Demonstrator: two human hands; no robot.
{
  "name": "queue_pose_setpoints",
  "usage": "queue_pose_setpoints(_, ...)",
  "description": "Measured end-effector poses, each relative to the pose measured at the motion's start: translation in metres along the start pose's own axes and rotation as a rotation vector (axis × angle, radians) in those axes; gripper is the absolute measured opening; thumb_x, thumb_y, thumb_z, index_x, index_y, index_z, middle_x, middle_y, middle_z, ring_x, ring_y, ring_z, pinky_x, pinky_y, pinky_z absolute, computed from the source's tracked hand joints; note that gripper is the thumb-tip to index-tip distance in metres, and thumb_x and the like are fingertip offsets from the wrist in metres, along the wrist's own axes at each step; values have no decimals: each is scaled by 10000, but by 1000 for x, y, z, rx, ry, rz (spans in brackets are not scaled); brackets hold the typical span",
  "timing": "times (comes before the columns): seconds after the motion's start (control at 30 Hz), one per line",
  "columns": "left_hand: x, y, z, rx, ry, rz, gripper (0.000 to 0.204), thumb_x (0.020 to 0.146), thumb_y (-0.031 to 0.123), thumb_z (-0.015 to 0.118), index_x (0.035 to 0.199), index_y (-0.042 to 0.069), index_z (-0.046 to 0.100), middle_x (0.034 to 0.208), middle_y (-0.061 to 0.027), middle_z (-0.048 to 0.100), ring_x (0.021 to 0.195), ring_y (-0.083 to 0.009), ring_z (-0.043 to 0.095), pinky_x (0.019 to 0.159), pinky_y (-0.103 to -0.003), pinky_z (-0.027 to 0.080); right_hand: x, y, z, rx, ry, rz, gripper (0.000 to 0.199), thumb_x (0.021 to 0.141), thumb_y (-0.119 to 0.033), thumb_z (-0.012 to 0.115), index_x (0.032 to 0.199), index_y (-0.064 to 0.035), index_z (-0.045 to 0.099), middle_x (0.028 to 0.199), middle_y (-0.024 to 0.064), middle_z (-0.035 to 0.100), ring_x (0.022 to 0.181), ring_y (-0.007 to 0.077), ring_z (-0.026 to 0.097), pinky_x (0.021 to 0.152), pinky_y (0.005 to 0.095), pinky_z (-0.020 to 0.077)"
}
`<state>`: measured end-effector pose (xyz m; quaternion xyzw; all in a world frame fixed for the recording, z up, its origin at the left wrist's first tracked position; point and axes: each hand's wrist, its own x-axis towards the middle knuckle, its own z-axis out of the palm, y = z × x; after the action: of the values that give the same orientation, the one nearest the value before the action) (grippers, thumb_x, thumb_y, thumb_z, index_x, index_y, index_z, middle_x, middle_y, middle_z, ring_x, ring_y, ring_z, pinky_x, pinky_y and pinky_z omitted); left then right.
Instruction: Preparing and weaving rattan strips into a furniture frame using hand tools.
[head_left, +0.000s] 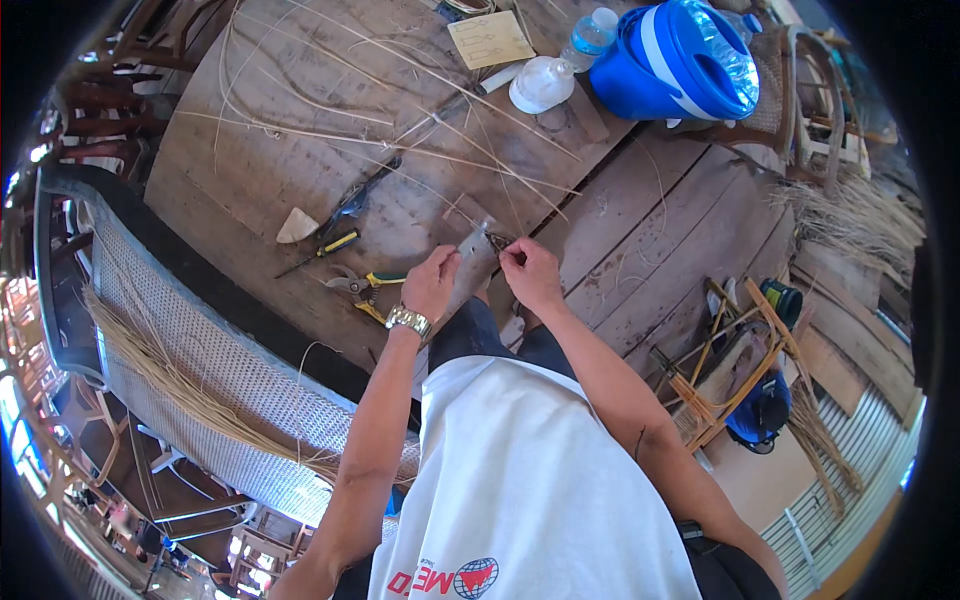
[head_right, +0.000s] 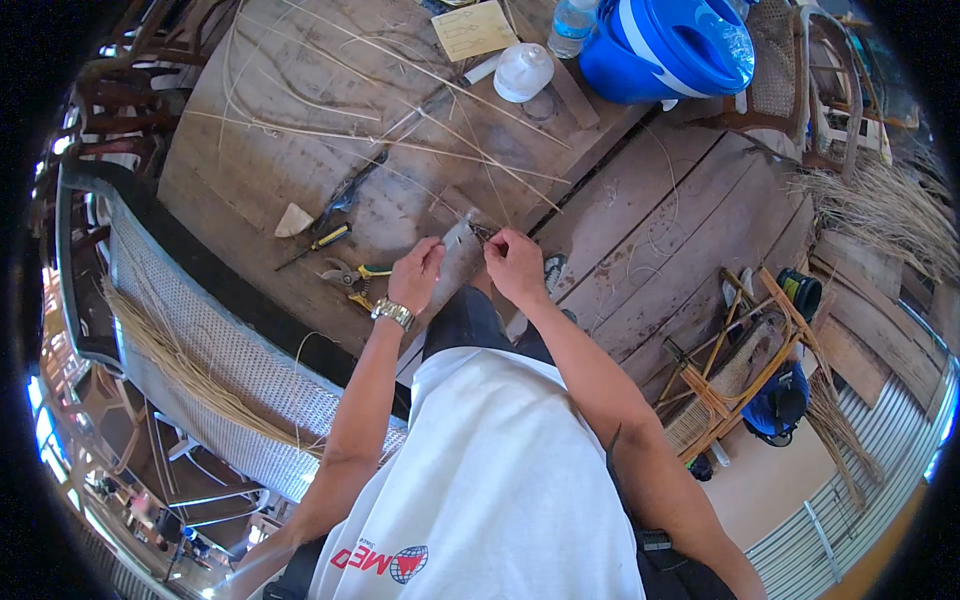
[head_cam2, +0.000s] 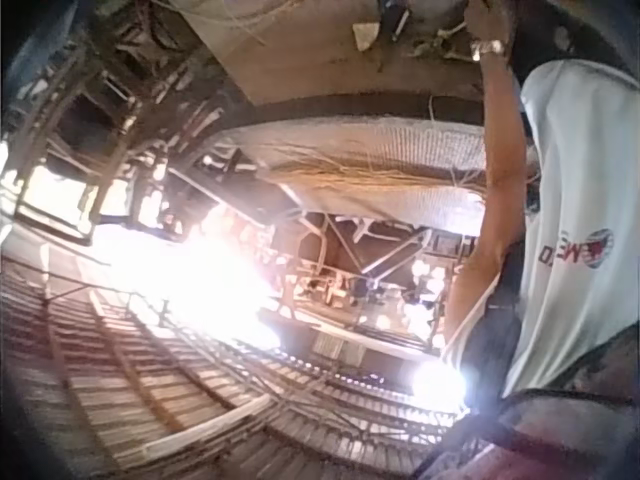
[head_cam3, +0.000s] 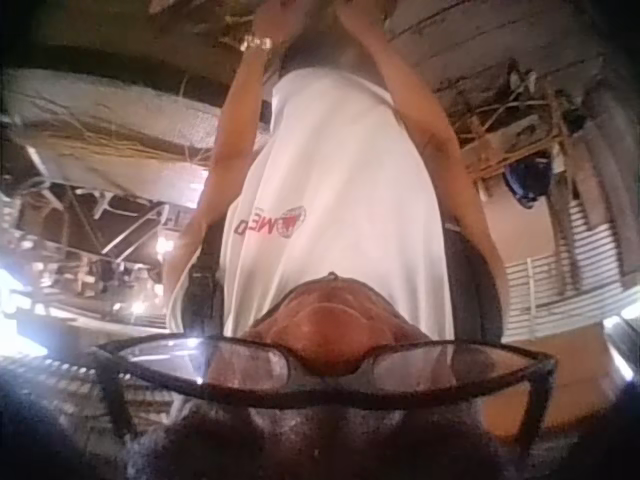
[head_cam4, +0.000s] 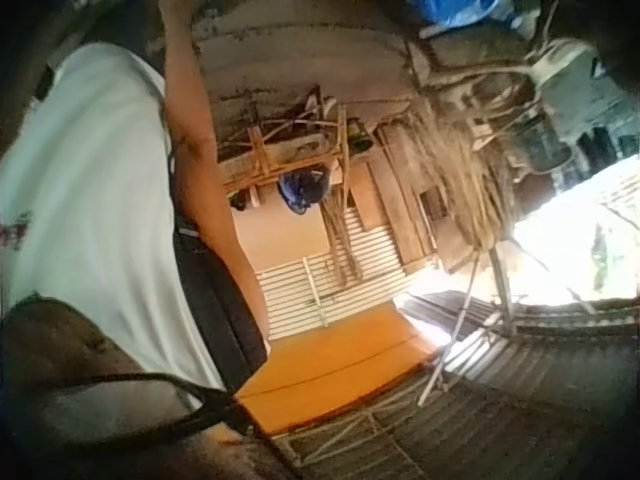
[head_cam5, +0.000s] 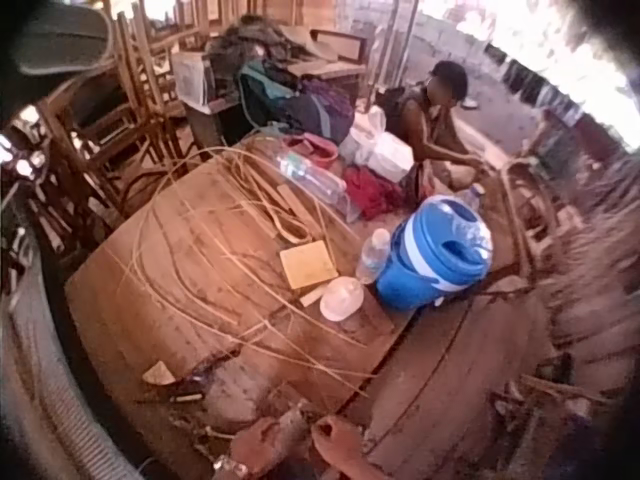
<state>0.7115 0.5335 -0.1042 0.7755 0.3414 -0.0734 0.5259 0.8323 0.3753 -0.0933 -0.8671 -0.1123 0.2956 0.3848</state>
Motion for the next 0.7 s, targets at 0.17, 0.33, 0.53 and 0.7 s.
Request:
queue_pose_setpoints(0.17, 7, 6, 3, 245, -59, -48, 251, 959, 334, 531, 1048, 116, 617, 854, -187, 674, 802, -426, 633, 682, -499, 498, 2, 6, -1, 7, -29, -21, 151, 823, -172, 663, 825, -22, 641, 785, 138, 658, 746, 288, 653, 708, 385, 512)
queue_pose_setpoints(0.33, 9, 8, 5, 296, 65, -7, 210, 932, 309, 558, 975, 122, 643, 878, -189, 674, 850, -423, 632, 719, -511, 496, 1, 11, -4, 12, -61, 5, 221, 842, -242, 669, 870, -23, 661, 797, 136, 680, 747, 282, 663, 710, 374, 516)
queue_pose_setpoints(0.53, 24, 11, 3, 454, -20, 29, 199, 933, 320, 547, 1016, 167, 643, 892, -186, 674, 870, -415, 638, 746, -507, 506, 11, 64, 2, 236, -142, 20, 306, 845, -311, 666, 874, -6, 664, 797, 154, 678, 751, 300, 659, 693, 377, 505)
queue_pose_setpoints(0.7, 21, 15, 2, 576, -7, 18, 206, 941, 315, 529, 1088, 203, 620, 924, -179, 678, 894, -420, 637, 764, -515, 507, -30, 99, -34, 87, -183, -9, 297, 830, -302, 670, 861, -8, 650, 777, 182, 652, 746, 323, 642, 651, 400, 484)
